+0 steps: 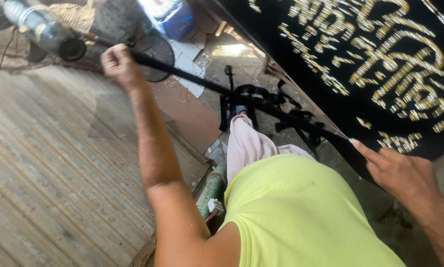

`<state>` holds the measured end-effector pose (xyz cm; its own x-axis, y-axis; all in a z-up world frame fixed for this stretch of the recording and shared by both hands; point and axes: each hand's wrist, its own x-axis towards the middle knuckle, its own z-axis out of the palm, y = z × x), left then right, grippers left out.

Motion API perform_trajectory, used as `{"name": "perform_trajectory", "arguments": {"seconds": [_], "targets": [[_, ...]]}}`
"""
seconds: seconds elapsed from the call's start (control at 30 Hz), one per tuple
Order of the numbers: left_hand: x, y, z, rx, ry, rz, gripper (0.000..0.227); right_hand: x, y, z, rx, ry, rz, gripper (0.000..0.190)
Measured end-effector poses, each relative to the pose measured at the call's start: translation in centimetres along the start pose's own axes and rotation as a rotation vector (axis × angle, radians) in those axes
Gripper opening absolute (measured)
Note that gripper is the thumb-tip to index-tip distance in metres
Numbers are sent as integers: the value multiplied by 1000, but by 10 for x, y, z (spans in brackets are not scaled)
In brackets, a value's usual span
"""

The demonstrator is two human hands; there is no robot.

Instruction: The person trims the edges of a black fabric with gold Arabic calligraphy using a utility knife. They repeatedly align the fabric, cut along the edges, and remove the excess strips. The person also briefly cuts a piece of cardboard at the end.

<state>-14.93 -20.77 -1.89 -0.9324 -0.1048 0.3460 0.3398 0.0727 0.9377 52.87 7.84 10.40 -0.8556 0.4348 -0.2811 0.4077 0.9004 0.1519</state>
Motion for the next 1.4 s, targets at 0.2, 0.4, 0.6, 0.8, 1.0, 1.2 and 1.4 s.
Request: {"name": "perform_trajectory", "arguments": {"seconds": [0.2,0.4,0.6,0.8,1.0,1.2,1.4], "targets": [[4,32,-32,-144,189,-128,17,-200,89,150,112,-84,137,65],[-111,36,43,846,-138,-65,85,-293,82,178,599,132,598,39],[-308,87,159,-258,-642,-1073,42,-256,25,127,844,632,802,30],[-331,190,199,-399,-793,-998,40,-246,-2,146,1055,841,946,33],[-291,257,235,-504,-981,-889,28,-210,-9,158,1071,849,1160,30],[-262,290,305,-760,-1005,-804,21,-131,-3,122,948,839,1170,28],[-216,267,469,-907,-1043,-714,41,-69,-23,99,881,822,1226,26]]}}
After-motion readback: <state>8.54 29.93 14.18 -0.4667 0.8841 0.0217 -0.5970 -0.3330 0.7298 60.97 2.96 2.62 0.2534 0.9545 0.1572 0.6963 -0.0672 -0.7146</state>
